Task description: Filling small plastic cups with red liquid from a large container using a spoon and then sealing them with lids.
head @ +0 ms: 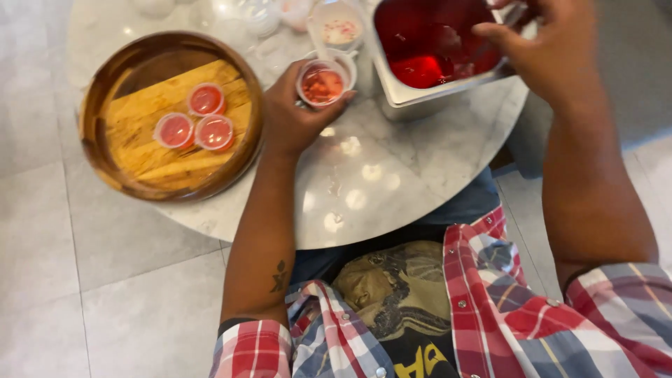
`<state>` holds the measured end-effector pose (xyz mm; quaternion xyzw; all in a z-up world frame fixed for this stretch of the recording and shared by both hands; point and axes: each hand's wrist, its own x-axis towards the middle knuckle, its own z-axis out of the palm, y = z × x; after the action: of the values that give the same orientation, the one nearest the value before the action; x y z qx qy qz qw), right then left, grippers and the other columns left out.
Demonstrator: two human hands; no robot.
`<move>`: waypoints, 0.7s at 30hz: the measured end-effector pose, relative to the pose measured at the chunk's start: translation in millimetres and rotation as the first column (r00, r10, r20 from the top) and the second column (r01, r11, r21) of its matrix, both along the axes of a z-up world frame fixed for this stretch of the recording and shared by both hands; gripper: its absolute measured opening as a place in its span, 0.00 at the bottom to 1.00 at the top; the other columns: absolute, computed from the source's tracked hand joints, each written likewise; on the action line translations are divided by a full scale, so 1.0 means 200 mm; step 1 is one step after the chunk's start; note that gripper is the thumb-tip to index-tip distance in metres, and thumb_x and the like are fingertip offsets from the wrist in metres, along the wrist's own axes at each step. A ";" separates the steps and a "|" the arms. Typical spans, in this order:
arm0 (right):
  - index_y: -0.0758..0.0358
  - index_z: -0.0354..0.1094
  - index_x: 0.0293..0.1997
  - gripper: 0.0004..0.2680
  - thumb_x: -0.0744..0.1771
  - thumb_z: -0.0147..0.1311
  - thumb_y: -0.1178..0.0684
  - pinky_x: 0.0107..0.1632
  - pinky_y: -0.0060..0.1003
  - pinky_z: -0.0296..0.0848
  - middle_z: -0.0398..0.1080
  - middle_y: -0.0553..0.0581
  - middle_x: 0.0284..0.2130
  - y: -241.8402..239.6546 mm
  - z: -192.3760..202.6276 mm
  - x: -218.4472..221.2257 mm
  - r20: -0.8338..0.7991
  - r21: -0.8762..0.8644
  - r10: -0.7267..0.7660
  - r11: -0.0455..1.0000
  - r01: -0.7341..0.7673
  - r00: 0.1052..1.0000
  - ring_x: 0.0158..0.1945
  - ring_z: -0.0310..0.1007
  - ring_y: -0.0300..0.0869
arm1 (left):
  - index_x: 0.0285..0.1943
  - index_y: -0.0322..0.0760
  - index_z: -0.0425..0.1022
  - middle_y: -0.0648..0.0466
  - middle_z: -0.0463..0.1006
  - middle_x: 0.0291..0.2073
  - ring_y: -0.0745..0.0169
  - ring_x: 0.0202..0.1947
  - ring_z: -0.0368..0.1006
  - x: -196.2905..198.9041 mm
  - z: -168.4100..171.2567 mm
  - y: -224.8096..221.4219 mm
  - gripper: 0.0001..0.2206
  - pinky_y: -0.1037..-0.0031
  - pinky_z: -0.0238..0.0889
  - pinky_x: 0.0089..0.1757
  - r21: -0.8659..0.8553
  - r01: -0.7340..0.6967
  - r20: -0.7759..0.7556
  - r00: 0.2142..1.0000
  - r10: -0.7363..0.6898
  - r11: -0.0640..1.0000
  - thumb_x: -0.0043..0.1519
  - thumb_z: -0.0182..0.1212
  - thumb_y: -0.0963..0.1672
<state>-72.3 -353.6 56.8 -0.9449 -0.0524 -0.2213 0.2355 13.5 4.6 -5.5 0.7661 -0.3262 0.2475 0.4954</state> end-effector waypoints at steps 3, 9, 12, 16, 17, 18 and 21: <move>0.72 0.76 0.56 0.06 0.78 0.71 0.64 0.36 0.37 0.77 0.73 0.62 0.41 0.01 -0.03 -0.02 0.082 0.190 -0.027 0.982 0.011 0.996 0.39 0.72 0.43 | 0.51 0.37 0.75 0.53 0.81 0.41 0.60 0.39 0.79 0.00 -0.01 0.01 0.25 0.71 0.73 0.42 0.002 -0.008 -0.030 1.000 0.008 1.000 0.54 0.79 0.54; 0.75 0.75 0.62 0.01 0.82 0.61 0.66 0.39 0.37 0.77 0.71 0.63 0.42 0.00 -0.06 -0.10 0.058 0.276 -0.038 0.961 0.020 0.998 0.39 0.73 0.44 | 0.53 0.38 0.74 0.53 0.83 0.43 0.58 0.43 0.81 0.00 -0.03 -0.02 0.28 0.70 0.73 0.46 -0.019 -0.027 -0.058 0.998 0.026 0.999 0.51 0.81 0.54; 0.79 0.74 0.66 0.02 0.84 0.58 0.68 0.46 0.39 0.73 0.72 0.69 0.49 0.00 -0.05 -0.16 0.100 0.116 -0.034 0.993 0.022 0.994 0.47 0.73 0.49 | 0.55 0.37 0.74 0.51 0.83 0.45 0.57 0.45 0.82 0.00 -0.04 -0.02 0.29 0.69 0.74 0.46 -0.009 -0.033 -0.057 0.998 0.032 0.999 0.52 0.80 0.54; 0.82 0.69 0.69 0.06 0.87 0.50 0.64 0.53 0.45 0.69 0.73 0.73 0.53 0.00 -0.09 -0.22 0.135 0.069 -0.056 0.997 0.047 0.989 0.52 0.75 0.55 | 0.58 0.39 0.73 0.54 0.84 0.46 0.60 0.45 0.82 0.02 -0.05 -0.02 0.32 0.71 0.75 0.45 -0.008 -0.025 -0.065 0.998 0.024 1.000 0.52 0.80 0.55; 0.82 0.69 0.69 0.06 0.87 0.50 0.64 0.53 0.45 0.69 0.73 0.73 0.53 0.00 -0.10 -0.23 0.135 0.072 -0.049 0.997 0.040 0.990 0.52 0.75 0.55 | 0.58 0.39 0.73 0.54 0.84 0.46 0.60 0.45 0.82 0.01 -0.05 -0.02 0.32 0.71 0.75 0.45 -0.005 -0.032 -0.065 0.997 0.031 0.999 0.52 0.80 0.55; 0.85 0.69 0.70 0.06 0.87 0.51 0.65 0.53 0.46 0.71 0.73 0.77 0.53 0.01 -0.11 -0.25 0.163 0.017 -0.037 0.999 0.035 0.986 0.52 0.75 0.58 | 0.57 0.40 0.73 0.55 0.83 0.48 0.60 0.46 0.82 0.01 -0.05 -0.02 0.31 0.71 0.75 0.46 -0.002 -0.025 -0.094 0.995 0.024 1.000 0.51 0.79 0.56; 0.88 0.71 0.70 0.07 0.87 0.53 0.66 0.54 0.47 0.72 0.75 0.79 0.53 0.03 -0.12 -0.27 0.194 -0.051 -0.035 0.998 0.046 0.980 0.54 0.77 0.60 | 0.57 0.42 0.74 0.57 0.83 0.50 0.61 0.47 0.82 -0.01 -0.02 -0.02 0.29 0.72 0.74 0.47 -0.003 -0.009 -0.139 0.990 0.009 1.000 0.51 0.78 0.56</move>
<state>-126.0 -348.3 32.3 -0.9260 -0.0618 -0.3151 0.1984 12.3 0.9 -10.5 0.7820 -0.2869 0.1962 0.5173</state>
